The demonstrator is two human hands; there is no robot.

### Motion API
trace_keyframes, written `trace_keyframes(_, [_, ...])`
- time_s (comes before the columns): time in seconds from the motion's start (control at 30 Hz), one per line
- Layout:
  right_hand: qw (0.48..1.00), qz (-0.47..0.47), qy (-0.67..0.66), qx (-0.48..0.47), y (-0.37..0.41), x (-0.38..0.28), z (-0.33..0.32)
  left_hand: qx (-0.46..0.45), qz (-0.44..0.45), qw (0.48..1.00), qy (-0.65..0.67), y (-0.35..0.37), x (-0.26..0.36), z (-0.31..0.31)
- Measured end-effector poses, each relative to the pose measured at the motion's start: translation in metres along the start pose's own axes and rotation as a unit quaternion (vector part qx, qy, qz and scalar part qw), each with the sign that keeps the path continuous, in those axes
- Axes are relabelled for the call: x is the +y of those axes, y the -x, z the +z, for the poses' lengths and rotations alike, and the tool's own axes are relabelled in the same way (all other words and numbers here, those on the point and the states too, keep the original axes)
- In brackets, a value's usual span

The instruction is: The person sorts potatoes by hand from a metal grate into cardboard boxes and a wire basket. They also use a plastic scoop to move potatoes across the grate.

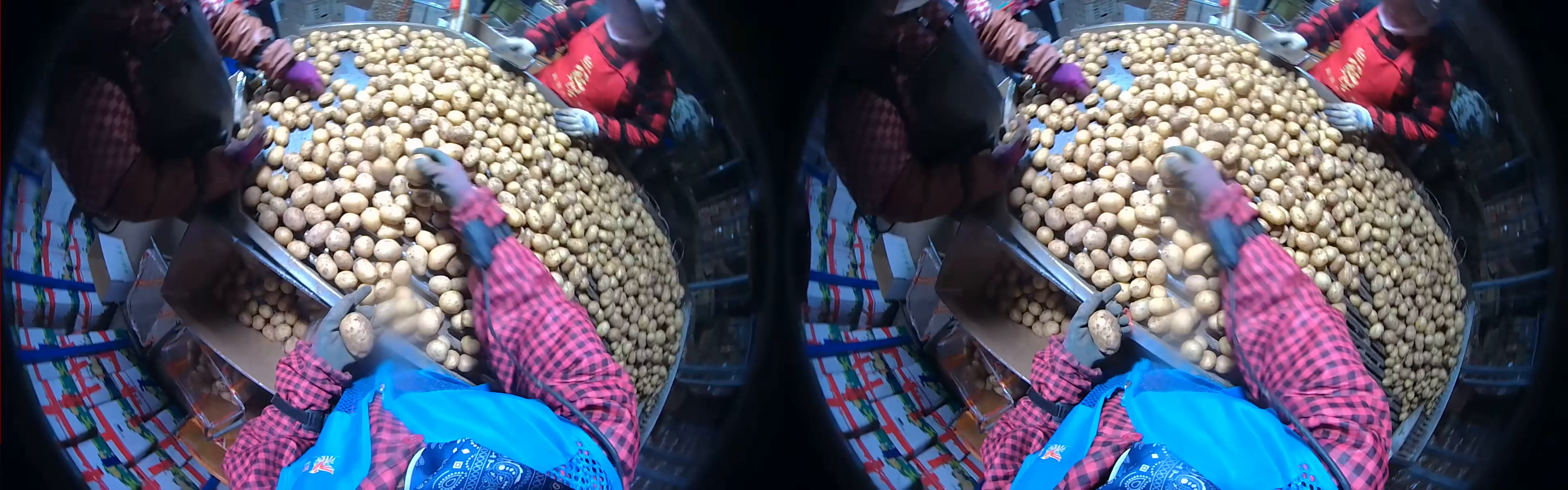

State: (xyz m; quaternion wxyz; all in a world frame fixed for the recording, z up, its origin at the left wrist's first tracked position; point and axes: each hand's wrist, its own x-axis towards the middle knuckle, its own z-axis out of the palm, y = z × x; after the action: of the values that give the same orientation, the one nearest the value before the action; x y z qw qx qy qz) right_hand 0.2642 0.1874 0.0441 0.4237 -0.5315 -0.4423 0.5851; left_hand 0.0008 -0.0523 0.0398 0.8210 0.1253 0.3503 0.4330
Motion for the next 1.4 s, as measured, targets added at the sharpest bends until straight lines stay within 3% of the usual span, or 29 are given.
trace_keyframes(0.03, [0.942,0.043,-0.313,-0.113,0.029,-0.013,0.0,-0.015,0.008,0.999,-0.031,-0.002,-0.003,-0.006])
trace_keyframes(0.07, [0.875,0.074,-0.446,-0.175,0.045,-0.012,0.0,-0.027,0.01,0.998,-0.05,-0.002,-0.006,-0.011])
trace_keyframes(0.1, [0.828,0.118,-0.517,-0.181,0.065,-0.016,0.01,-0.033,0.01,0.997,-0.064,-0.002,-0.009,-0.013])
trace_keyframes(0.13, [0.854,0.113,-0.478,-0.172,0.084,-0.018,0.017,-0.035,0.012,0.997,-0.069,-0.002,-0.004,-0.002])
trace_keyframes(0.2, [0.812,0.15,-0.527,-0.199,0.112,-0.016,0.034,-0.041,-0.028,0.999,-0.016,0.01,0.017,0.04])
trace_keyframes(0.27, [0.818,0.162,-0.512,-0.207,0.126,-0.006,0.049,-0.056,-0.079,0.992,0.077,0.009,0.017,0.039])
trace_keyframes(0.4, [0.852,0.165,-0.448,-0.215,0.145,-0.006,0.08,-0.116,-0.013,0.993,-0.012,0.007,0.006,0.02])
trace_keyframes(0.47, [0.897,0.134,-0.349,-0.234,0.147,0.006,0.084,-0.172,-0.118,0.961,0.183,-0.006,-0.004,-0.003])
trace_keyframes(0.5, [0.929,0.104,-0.264,-0.238,0.153,0.005,0.091,-0.093,-0.148,0.97,0.167,-0.003,-0.001,0.003])
trace_keyframes(0.53, [0.955,0.055,-0.139,-0.257,0.156,0.007,0.098,-0.162,-0.167,0.943,0.237,-0.002,0.003,0.001])
trace_keyframes(0.6, [0.902,-0.101,0.121,-0.402,0.16,-0.004,0.115,-0.123,-0.102,0.968,0.192,0.006,0.004,-0.007])
trace_keyframes(0.63, [0.903,-0.155,0.059,-0.397,0.17,0.004,0.122,-0.091,-0.056,0.985,0.139,0.011,0.002,-0.013])
trace_keyframes(0.7, [0.918,-0.074,0.037,-0.388,0.181,0.005,0.127,-0.027,0.018,0.999,0.025,0.021,-0.003,-0.026])
trace_keyframes(0.77, [0.947,0.045,0.011,-0.319,0.189,-0.005,0.131,-0.14,-0.023,0.967,0.213,0.02,-0.006,-0.059])
trace_keyframes(0.8, [0.948,-0.017,0.004,-0.318,0.186,-0.001,0.128,-0.042,0.06,0.995,0.069,0.043,0.009,-0.047])
trace_keyframes(0.87, [0.96,0.019,0.022,-0.279,0.185,0.004,0.12,0.065,0.094,0.991,0.065,0.053,0.025,-0.054])
trace_keyframes(1.03, [0.947,-0.017,0.082,-0.311,0.192,-0.001,0.121,0.207,0.222,0.947,-0.108,0.06,0.037,-0.082])
trace_keyframes(1.07, [0.941,-0.033,0.085,-0.327,0.19,0.007,0.119,0.212,0.226,0.945,-0.105,0.065,0.033,-0.092])
trace_keyframes(1.13, [0.94,-0.031,0.072,-0.333,0.193,0.001,0.123,0.288,0.11,0.946,-0.103,0.085,0.041,-0.103])
trace_keyframes(1.17, [0.935,-0.032,0.071,-0.346,0.192,0.001,0.12,0.27,0.197,0.942,-0.037,0.093,0.025,-0.144])
trace_keyframes(1.27, [0.942,0.0,0.079,-0.327,0.193,0.005,0.105,0.365,0.265,0.892,-0.008,0.17,0.046,-0.205])
trace_keyframes(1.3, [0.956,0.154,0.028,-0.248,0.207,-0.024,0.121,0.4,0.284,0.872,-0.014,0.195,0.053,-0.23])
trace_keyframes(1.37, [0.96,0.198,0.017,-0.195,0.209,-0.03,0.116,0.464,0.305,0.832,-0.02,0.234,0.059,-0.277])
trace_keyframes(1.4, [0.966,0.151,0.034,-0.209,0.206,-0.021,0.101,0.493,0.307,0.814,-0.022,0.245,0.064,-0.294])
